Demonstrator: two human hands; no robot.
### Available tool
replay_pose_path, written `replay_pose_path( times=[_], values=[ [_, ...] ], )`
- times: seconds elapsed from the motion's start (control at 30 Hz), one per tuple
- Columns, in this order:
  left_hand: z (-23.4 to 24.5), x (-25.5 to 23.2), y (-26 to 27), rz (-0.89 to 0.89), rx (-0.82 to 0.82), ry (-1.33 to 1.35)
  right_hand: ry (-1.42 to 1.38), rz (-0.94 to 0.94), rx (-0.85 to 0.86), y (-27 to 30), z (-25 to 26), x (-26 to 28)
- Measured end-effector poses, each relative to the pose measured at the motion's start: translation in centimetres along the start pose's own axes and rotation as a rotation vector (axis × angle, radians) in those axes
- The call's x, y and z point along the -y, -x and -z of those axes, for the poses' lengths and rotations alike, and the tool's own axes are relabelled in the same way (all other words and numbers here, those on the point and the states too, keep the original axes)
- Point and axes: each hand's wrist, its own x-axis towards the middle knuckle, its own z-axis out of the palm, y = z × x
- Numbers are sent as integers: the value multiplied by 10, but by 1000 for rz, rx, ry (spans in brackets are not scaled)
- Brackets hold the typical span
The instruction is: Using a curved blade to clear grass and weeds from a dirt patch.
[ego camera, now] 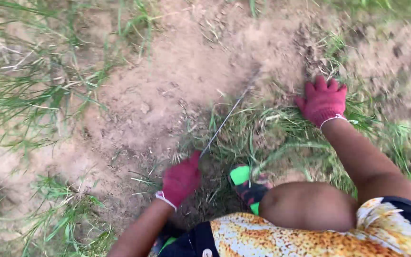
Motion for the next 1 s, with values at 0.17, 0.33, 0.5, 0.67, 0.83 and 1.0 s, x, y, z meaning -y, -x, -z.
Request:
replay_pose_path(
  times=[0.17, 0.33, 0.5, 0.67, 0.83, 1.0],
  values=[
    [50, -1, -45, -182, -259, -54, -3, -195, 276, 88, 3, -26],
    [40, -24, -77, -155, -305, -24, -28, -251, 433, 135, 53, -25],
    [25, -62, -55, -431, -99, -218, -182, -199, 30, 155, 59, -31],
    [42, -75, -73, -333, -34, 58, -181, -90, -143, 138, 33, -55],
    [40, -49, -164, -217, -63, 149, -236, -32, -75, 49, 13, -68],
    [109, -99, -152, -29, -178, -99, -199, 249, -352, -41, 41, -57]
  ],
)
